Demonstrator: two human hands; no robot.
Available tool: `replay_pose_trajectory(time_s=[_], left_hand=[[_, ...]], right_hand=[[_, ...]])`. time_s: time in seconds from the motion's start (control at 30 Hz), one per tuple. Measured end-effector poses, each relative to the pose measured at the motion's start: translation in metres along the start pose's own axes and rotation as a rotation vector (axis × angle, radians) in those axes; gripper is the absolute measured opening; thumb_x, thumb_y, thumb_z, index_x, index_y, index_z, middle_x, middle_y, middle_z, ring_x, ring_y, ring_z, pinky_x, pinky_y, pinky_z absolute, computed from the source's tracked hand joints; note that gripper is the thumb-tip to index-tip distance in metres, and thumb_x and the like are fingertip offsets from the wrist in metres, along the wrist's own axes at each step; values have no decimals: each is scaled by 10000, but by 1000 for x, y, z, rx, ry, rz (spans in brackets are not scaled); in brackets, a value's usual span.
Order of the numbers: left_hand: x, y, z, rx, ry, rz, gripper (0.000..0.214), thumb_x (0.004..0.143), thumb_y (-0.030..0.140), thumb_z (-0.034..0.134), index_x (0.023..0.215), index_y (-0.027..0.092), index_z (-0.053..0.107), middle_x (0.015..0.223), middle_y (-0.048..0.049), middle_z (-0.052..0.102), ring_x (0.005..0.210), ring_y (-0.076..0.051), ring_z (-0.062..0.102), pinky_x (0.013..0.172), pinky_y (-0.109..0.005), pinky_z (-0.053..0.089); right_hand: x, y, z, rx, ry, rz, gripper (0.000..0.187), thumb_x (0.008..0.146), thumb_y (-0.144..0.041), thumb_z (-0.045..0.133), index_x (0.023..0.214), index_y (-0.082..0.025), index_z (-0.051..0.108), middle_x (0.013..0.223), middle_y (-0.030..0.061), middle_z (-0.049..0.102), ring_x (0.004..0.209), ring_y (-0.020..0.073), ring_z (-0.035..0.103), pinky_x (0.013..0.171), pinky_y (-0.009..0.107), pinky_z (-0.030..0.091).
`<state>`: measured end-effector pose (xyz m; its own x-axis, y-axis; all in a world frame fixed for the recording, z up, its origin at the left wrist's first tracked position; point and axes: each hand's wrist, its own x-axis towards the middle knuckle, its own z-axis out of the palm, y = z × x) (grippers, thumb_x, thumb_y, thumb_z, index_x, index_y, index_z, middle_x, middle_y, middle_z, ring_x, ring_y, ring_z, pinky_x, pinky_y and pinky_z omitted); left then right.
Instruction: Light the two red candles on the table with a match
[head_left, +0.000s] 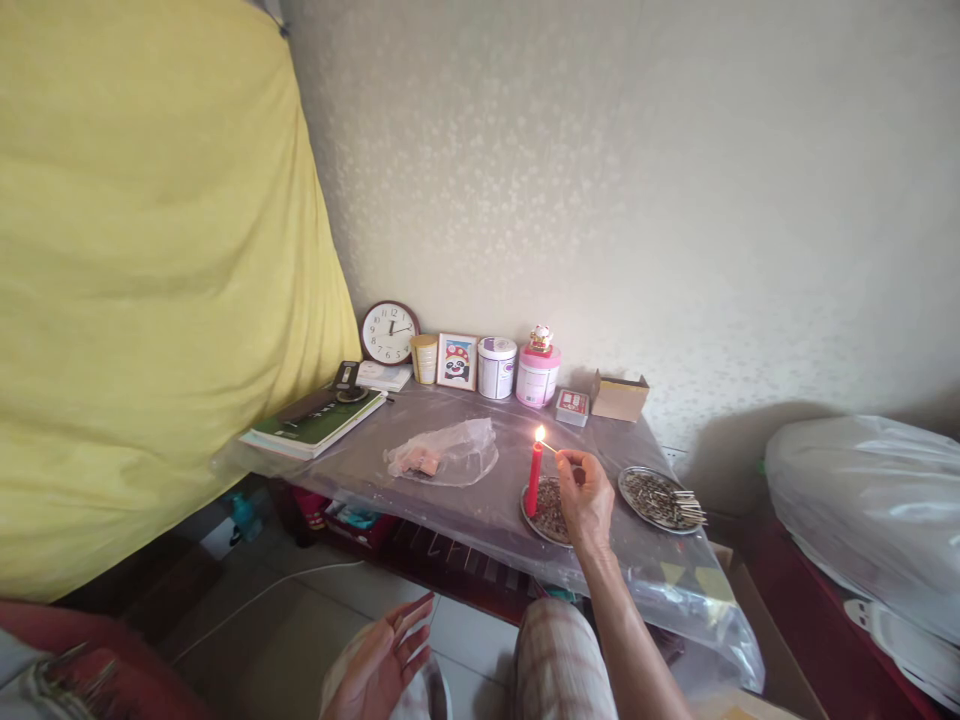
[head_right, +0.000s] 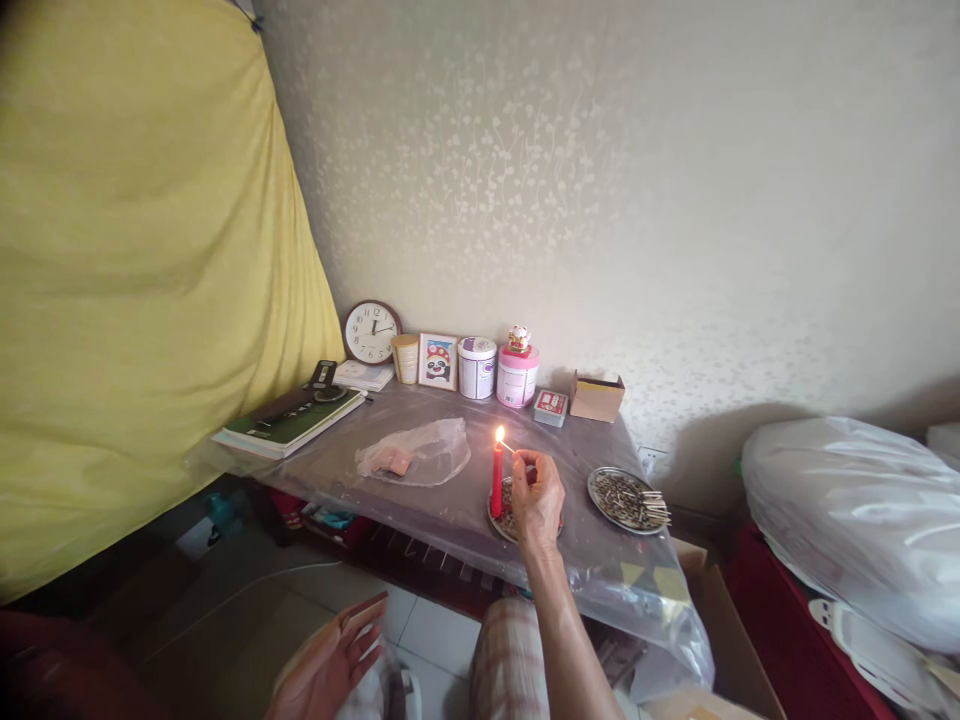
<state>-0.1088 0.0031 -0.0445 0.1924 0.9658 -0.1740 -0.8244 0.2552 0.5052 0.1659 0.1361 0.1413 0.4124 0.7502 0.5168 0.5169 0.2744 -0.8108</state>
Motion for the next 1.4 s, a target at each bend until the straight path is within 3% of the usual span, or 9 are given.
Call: replay_pose_trajectory(time_s=[0.7,0.87,1.03,1.27,1.4], left_hand=[[-1,-1,-4,42,23,19,369,787,347,795,1120,190,769,1264,-135,736,1006,-276,693,896,-387,567],[-3,-2,-2,39,53,27,390,777,358,802,1118,172,770,1245,-146,744,998,-281,691,888,-391,571],[-3,-1,-1,57,75,29,408,745,369,826,1098,170,778,1238,-147,748,1000,-291,683,875,-395,574],[-5,1,6,85,118,16,440,714,408,841,1080,170,786,1232,-123,754,999,-285,668,893,-390,567],[-6,1,9,114,122,15,468,694,442,844,1074,175,791,1222,-121,759,997,-285,665,900,-384,558]], right_hand=[[-1,-10,-14,49,5,16,373,822,-520,551,839,-176,692,765,60,703,649,196,587,655,315,453],[3,-12,-31,158,66,72,386,801,-550,620,851,-173,688,728,33,674,648,177,570,615,284,433],[8,-7,-55,226,136,126,406,753,-571,677,831,-172,684,606,-15,605,521,133,489,512,254,376],[6,14,-83,170,206,180,422,720,-581,692,812,-169,692,622,-4,623,496,118,455,475,244,356],[0,31,-90,129,200,187,444,731,-591,682,825,-159,711,594,5,632,505,139,502,484,253,387]])
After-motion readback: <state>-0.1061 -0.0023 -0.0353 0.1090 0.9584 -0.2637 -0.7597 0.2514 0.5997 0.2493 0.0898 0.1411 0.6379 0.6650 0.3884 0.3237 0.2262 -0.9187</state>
